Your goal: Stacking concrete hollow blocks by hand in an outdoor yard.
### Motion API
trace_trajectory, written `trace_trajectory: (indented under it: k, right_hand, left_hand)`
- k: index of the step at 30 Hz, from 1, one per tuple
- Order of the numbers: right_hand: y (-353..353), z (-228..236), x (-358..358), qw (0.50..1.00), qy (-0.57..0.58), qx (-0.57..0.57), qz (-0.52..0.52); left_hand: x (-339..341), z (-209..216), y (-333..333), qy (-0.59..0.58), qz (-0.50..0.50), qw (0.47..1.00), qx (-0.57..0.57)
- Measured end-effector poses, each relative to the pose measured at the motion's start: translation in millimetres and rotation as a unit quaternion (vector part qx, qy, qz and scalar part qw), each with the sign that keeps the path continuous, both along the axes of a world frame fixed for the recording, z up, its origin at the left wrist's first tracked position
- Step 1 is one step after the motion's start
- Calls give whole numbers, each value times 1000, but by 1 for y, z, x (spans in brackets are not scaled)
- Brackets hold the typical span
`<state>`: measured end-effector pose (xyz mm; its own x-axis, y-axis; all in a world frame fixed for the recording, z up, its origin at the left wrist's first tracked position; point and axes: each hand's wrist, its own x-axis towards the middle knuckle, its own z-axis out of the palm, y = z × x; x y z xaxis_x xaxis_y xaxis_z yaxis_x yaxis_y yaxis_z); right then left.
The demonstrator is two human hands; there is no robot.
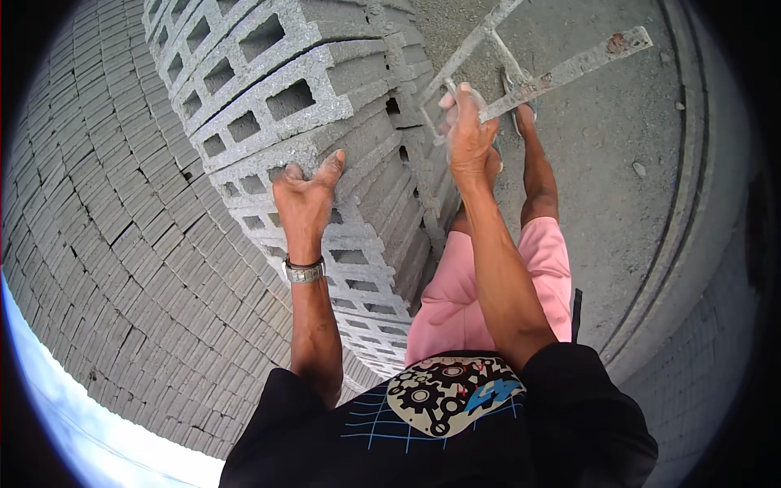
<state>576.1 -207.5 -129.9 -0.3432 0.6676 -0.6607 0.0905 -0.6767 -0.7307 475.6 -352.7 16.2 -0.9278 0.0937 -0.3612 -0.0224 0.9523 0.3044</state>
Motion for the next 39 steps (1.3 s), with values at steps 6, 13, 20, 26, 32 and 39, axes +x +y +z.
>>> trace_trajectory:
  k: [6, 13, 20, 26, 32, 39]
  right_hand:
    - [55, 54, 58, 970, -144, 139, 139]
    - [8, 179, 42, 811, -172, 339, 444]
    - [-112, 209, 10, 669, -55, 389, 631]
    - [-164, 186, 36, 551, 117, 482, 671]
    - [-73, 194, 31, 371, -23, 321, 871]
    - [241, 79, 105, 708, -304, 289, 568]
  left_hand:
    - [20, -40, 10, 134, -143, 981, 13]
    - [113, 26, -56, 186, 15, 965, 182]
    - [203, 50, -144, 72, 190, 970, 134]
    - [223, 46, -178, 122, 292, 941, 119]
    - [208, 38, -165, 103, 351, 922, 127]
    - [100, 55, -61, 88, 202, 956, 193]
